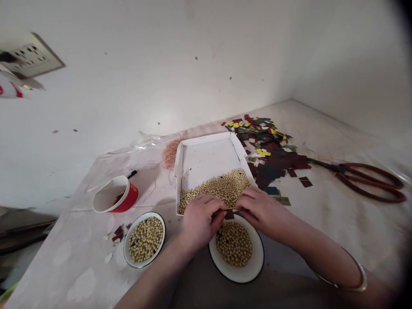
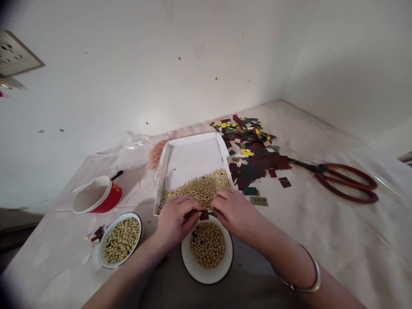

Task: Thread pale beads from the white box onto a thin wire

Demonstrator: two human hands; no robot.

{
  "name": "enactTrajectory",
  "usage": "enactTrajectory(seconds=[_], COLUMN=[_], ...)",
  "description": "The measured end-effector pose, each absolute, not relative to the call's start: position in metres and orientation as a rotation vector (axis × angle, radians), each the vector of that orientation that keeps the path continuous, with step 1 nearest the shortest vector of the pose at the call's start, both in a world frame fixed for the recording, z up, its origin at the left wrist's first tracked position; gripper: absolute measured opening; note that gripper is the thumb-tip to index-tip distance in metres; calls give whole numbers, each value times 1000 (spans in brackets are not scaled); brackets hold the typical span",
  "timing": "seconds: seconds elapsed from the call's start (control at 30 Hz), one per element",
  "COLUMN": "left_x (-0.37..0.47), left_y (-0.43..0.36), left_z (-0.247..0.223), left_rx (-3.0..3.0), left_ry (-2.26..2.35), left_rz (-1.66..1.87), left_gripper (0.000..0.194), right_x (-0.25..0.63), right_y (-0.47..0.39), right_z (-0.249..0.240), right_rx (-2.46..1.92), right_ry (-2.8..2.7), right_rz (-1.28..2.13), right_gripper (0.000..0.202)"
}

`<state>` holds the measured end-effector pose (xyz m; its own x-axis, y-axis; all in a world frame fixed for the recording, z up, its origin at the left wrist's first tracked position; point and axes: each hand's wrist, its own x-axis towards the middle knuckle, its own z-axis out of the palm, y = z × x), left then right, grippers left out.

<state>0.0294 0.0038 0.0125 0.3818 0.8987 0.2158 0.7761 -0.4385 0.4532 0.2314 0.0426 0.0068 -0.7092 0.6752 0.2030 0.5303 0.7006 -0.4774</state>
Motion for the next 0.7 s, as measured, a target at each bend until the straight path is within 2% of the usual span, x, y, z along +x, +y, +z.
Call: enactTrajectory(seconds=[0.27,0.53,0.7], left_x=[29,30,29], left_y=[5,5,4], left_z=[10,9,9], left_rx=[2387,2403,2412], left_ry=[1462,1484,1479], left_rz=[677,663,668], left_gripper=[7,6,7], right_x=[223,208,209], right_y=[35,31,32], right_z=[9,-5,-3], right_rx=[-927,-827,-863], right_ry=[-2326,-2332,-2312], right_rz=[715,520,512], right_gripper=[10,14,14])
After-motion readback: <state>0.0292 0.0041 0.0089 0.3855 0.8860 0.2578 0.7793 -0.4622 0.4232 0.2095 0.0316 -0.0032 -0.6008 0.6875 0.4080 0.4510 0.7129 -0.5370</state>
